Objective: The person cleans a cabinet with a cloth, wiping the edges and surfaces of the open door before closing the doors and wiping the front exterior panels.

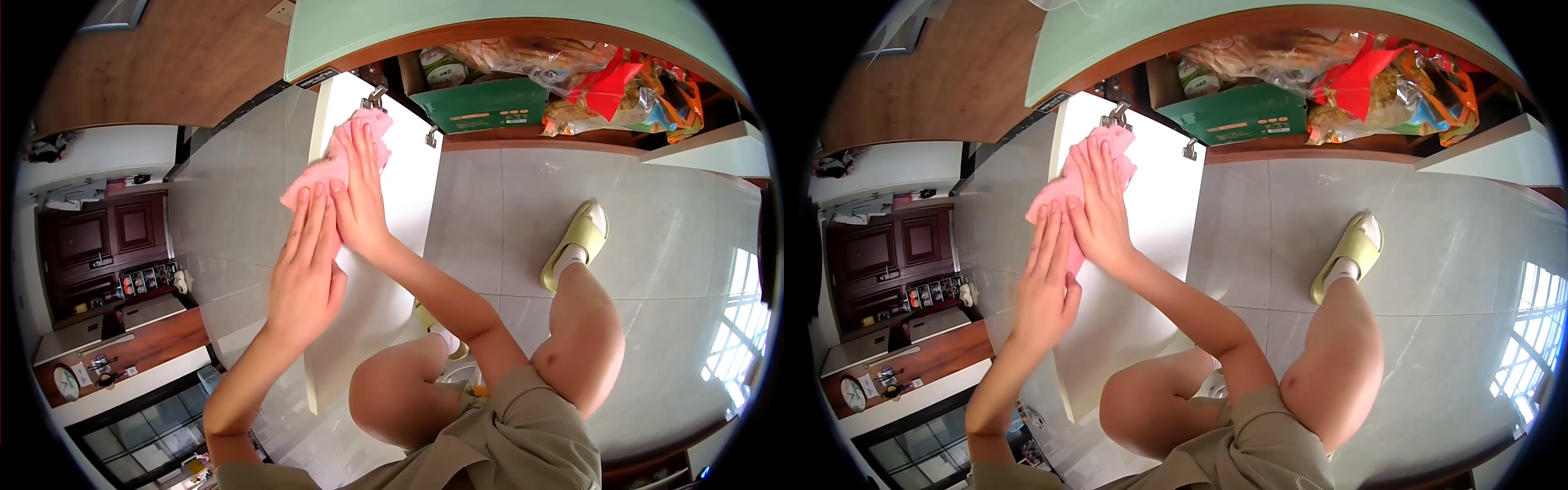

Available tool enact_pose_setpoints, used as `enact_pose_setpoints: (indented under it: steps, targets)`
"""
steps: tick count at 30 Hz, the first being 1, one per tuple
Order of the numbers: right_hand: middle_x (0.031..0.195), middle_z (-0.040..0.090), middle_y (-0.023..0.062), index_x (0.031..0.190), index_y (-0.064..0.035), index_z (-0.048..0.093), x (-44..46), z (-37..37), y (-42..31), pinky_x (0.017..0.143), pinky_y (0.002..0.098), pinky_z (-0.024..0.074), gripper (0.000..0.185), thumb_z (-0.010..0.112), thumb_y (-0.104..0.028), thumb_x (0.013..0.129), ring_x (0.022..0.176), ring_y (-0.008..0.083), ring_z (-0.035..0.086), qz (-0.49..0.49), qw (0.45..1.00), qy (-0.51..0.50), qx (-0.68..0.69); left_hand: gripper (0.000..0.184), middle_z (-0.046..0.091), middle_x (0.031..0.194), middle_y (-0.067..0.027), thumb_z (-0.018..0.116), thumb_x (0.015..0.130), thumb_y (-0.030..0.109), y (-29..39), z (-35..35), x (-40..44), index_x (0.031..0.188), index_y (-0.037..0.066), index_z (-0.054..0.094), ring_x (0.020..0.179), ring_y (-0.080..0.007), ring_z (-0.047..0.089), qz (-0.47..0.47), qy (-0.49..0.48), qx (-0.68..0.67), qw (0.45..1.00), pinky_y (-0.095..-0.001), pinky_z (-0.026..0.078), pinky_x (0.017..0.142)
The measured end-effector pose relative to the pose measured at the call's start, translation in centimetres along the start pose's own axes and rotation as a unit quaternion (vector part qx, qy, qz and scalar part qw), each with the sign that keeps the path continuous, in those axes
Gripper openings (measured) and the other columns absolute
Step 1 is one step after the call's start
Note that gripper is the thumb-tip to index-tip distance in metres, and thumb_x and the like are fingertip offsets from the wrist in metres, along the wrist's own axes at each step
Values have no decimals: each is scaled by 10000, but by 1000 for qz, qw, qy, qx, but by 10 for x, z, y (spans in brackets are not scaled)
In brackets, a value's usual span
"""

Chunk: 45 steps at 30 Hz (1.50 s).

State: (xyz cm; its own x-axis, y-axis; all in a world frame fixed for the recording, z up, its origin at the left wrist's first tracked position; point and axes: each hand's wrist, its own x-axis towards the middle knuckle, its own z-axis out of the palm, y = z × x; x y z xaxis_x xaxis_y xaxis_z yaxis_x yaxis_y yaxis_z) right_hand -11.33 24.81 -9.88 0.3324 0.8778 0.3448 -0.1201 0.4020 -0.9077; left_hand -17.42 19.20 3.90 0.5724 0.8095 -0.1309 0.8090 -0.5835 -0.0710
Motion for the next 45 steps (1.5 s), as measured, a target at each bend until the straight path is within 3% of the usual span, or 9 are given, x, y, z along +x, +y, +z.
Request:
enact_pose_setpoints:
  steps: [6, 13, 16, 20, 25, 28, 37, 43, 45]
  targets:
    - [1502, 195, 214, 1405, 23, 313, -16, -2, 20, 1125, 458, 137, 548, 402, -185, 905, 1406, 380, 131, -31, 999, 6, 3, 679, 296, 1462, -205, 519, 712, 32, 10, 37, -6, 1356, -94, 343, 1374, -330, 270, -26, 15, 159, 987, -419, 247, 1116]
    - [1517, 135, 218, 1428, 33, 242, -47, -13, 63, 1138, 432, 76, 539, 283, -193, 941, 1416, 356, 104, 2, 1000, -6, -14, 604, 275, 1489, -161, 436, 856, 187, 22, 65, 4, 1392, -66, 316, 1408, -273, 183, 55, -161, 446, 879, -403, 105, 1155]
    - [1525, 108, 210, 1440, 35, 201, -58, -16, 82, 1141, 424, 56, 554, 274, -198, 942, 1421, 344, 82, 27, 1000, 8, -8, 585, 266, 1491, -167, 433, 873, 190, 28, 77, 18, 1390, -62, 324, 1408, -288, 176, 88, -228, 477, 844, -427, 99, 1153]
    - [1533, 90, 194, 1444, 41, 177, -58, -14, 80, 1140, 435, 40, 573, 274, -211, 939, 1425, 349, 44, 43, 999, 10, 1, 600, 271, 1485, -176, 445, 874, 221, 36, 68, 22, 1389, -63, 324, 1407, -299, 175, 58, -244, 428, 868, -440, 91, 1153]
    - [1518, 122, 217, 1423, 19, 270, -39, -20, 32, 1131, 466, 88, 567, 353, -164, 893, 1411, 397, 58, -6, 998, -68, 6, 628, 302, 1467, -186, 464, 856, 244, 45, 41, -4, 1381, -72, 331, 1403, -306, 186, -10, -209, 400, 893, -440, 92, 1153]
    - [1505, 160, 226, 1404, 2, 326, -36, -22, 30, 1128, 470, 118, 549, 393, -131, 876, 1405, 405, 91, -31, 997, -75, 3, 629, 311, 1462, -190, 458, 854, 236, 41, 35, -11, 1383, -77, 324, 1397, -306, 205, 15, -229, 411, 882, -435, 97, 1152]
    - [1512, 152, 226, 1418, 55, 242, -59, -22, 123, 1140, 423, 61, 561, 273, -259, 954, 1416, 364, 94, 24, 999, 26, -15, 638, 352, 1449, -150, 445, 891, 288, 39, 117, 47, 1422, -23, 275, 1392, -249, 232, 83, -276, 500, 817, -395, 106, 1147]
    - [1512, 153, 209, 1432, 22, 233, -87, -28, 191, 1134, 431, 71, 572, 298, -309, 970, 1413, 364, 94, 64, 992, 77, -75, 703, 233, 1514, -67, 507, 880, 285, 57, 168, 83, 1465, 59, 189, 1394, -266, 199, 54, -358, 467, 807, -383, 123, 1144]
    - [1507, 145, 228, 1433, 27, 219, -92, -39, 186, 1132, 439, 67, 592, 310, -342, 979, 1410, 371, 88, 91, 991, 69, -62, 704, 176, 1529, -35, 515, 881, 279, 66, 174, 77, 1472, 90, 183, 1390, -264, 193, 64, -324, 527, 783, -385, 146, 1141]
